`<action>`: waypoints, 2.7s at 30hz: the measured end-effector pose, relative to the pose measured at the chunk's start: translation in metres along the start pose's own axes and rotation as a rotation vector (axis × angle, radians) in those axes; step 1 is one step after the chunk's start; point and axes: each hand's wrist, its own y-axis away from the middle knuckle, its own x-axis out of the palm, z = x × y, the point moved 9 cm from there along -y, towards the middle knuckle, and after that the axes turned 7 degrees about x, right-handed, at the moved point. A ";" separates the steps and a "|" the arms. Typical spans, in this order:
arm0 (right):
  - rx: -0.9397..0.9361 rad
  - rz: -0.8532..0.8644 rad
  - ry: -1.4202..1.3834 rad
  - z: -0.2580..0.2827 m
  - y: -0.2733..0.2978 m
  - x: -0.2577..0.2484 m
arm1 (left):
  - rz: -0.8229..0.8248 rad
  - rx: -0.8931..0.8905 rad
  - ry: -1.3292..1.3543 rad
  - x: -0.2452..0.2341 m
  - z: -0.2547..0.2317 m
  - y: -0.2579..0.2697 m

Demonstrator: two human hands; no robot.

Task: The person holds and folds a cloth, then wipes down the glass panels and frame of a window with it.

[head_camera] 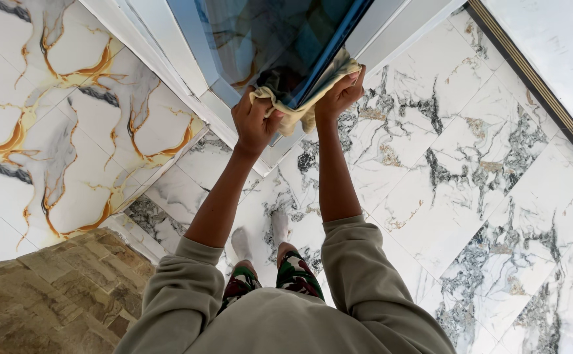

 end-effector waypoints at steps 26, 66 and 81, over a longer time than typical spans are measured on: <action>-0.354 0.190 0.048 -0.007 0.072 0.002 | 0.065 -0.208 -0.066 -0.013 0.086 0.066; 0.436 0.078 -0.432 0.125 0.012 0.010 | -0.329 -0.519 0.178 -0.012 -0.027 -0.058; -0.141 -0.072 -0.472 0.238 -0.102 0.016 | -0.318 0.090 -0.086 -0.049 -0.068 -0.224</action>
